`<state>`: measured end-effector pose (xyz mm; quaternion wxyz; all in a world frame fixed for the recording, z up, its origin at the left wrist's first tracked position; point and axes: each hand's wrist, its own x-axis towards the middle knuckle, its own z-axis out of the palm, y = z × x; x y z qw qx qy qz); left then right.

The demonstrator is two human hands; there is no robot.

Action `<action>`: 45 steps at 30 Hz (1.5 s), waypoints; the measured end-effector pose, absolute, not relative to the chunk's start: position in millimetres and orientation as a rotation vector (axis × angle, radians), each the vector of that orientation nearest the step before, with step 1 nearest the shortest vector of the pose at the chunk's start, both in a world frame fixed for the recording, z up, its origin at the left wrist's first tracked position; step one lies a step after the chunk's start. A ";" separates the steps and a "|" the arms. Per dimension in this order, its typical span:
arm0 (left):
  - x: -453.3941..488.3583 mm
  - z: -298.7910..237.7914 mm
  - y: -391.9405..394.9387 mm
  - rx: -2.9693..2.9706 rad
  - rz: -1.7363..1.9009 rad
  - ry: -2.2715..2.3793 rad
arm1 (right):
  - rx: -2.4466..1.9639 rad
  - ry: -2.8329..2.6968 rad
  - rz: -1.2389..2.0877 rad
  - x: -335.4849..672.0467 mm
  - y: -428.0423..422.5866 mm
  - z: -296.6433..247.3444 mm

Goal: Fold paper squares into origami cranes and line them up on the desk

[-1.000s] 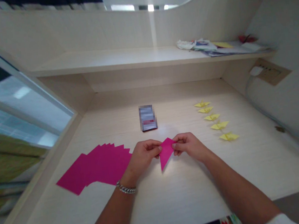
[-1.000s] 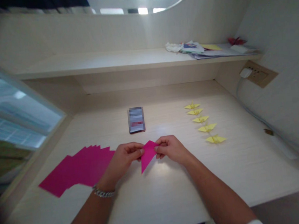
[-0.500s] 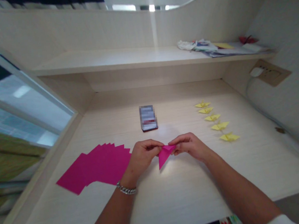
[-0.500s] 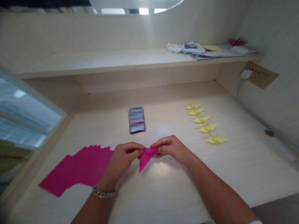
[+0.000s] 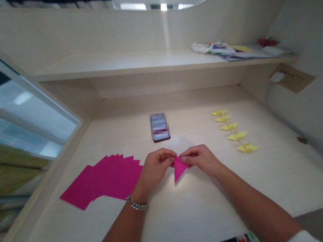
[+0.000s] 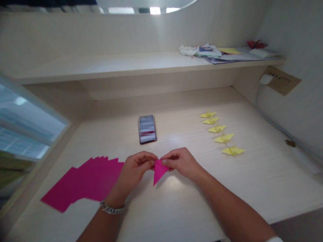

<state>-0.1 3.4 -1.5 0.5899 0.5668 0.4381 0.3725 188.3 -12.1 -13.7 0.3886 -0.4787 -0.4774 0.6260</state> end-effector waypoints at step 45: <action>3.3 -3.9 0.0 1.337 0.800 1.107 | -1.207 -1.415 1.478 195.6 -11.1 -10.0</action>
